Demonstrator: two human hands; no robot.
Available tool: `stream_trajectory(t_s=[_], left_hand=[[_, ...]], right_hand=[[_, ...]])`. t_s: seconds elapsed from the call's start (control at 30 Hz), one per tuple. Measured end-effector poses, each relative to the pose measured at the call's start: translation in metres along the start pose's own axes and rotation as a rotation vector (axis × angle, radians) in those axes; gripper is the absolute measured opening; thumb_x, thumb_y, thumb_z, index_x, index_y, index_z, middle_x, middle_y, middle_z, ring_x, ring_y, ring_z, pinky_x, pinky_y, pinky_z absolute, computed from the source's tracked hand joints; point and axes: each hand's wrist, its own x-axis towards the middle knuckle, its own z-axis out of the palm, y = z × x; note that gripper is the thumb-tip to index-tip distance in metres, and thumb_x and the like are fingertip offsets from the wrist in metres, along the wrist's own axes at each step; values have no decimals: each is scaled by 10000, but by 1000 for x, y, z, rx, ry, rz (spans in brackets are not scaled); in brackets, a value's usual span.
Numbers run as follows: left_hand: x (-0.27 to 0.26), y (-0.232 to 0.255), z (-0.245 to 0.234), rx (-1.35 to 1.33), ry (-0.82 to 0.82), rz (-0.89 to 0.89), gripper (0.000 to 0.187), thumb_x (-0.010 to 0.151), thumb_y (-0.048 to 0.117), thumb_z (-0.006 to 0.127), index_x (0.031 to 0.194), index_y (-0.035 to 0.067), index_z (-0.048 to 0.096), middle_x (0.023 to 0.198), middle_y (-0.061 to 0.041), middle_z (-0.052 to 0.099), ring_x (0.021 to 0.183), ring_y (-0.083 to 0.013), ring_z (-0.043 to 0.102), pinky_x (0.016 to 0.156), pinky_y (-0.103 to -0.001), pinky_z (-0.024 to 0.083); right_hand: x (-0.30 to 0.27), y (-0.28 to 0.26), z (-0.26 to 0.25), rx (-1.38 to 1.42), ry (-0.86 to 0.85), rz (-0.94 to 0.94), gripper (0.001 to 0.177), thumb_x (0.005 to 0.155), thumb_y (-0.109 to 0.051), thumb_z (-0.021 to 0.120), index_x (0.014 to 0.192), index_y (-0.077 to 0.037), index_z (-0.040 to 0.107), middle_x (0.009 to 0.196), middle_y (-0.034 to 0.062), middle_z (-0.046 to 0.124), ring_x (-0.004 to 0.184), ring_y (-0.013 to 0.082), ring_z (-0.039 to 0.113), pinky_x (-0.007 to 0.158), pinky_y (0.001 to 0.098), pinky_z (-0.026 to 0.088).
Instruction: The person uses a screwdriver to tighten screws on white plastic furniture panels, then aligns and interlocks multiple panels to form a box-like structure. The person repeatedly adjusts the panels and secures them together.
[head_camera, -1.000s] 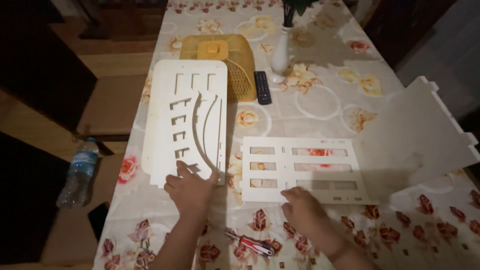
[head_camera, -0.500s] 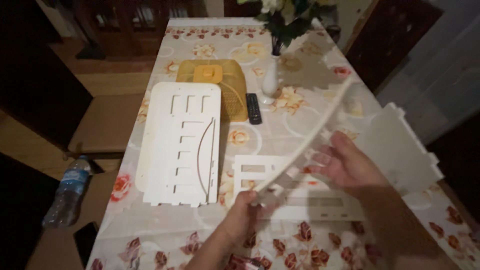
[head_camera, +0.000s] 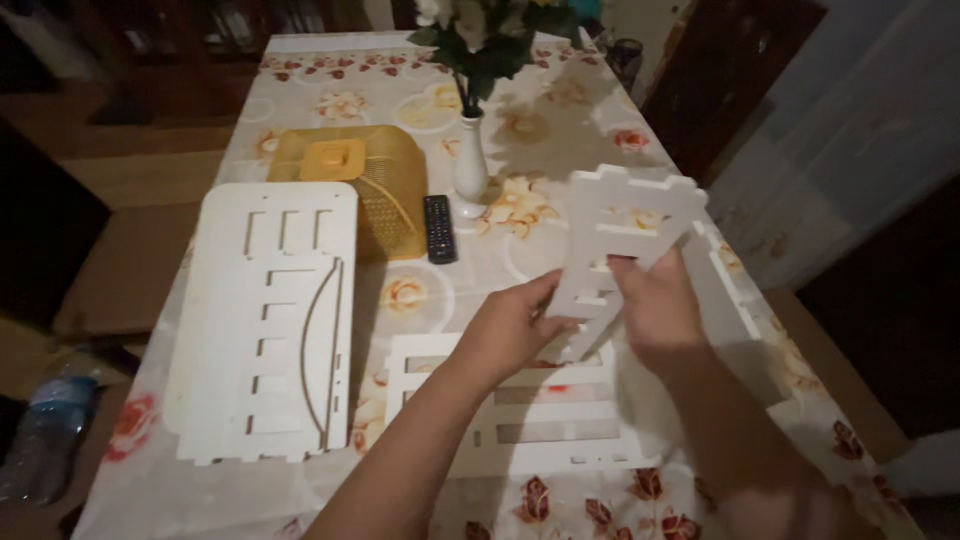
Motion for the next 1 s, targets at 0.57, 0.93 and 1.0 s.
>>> stream_trajectory(t_s=[0.57,0.93,1.0], left_hand=[[40,-78,42,-27,97,-247,209,874,181,797,1005,32,732,684,8,604,641,-69,512,616,-256,481],[47,-108,62,-253,88,-285,236,876,132,788,1076,13,748,772,39,670,695,-19,533,636,-211,488],[50,-106,64,-356,66,-241,229,890,111,764,1091,6,742,809,64,691,717,-3,544,651,-201,490]], right_hand=[[63,-119,-20,-1365,-524,156,537,969,-362,634,1497,-329,540,1321,45,668,1147,214,664,979,407,521],[69,-84,-39,-1398,-520,40,356,980,-371,621,1280,-194,696,1116,59,746,910,248,711,858,389,552],[69,-82,-45,-1389,-514,-1,358,970,-357,621,1267,-176,705,1114,69,744,909,255,706,853,394,548]])
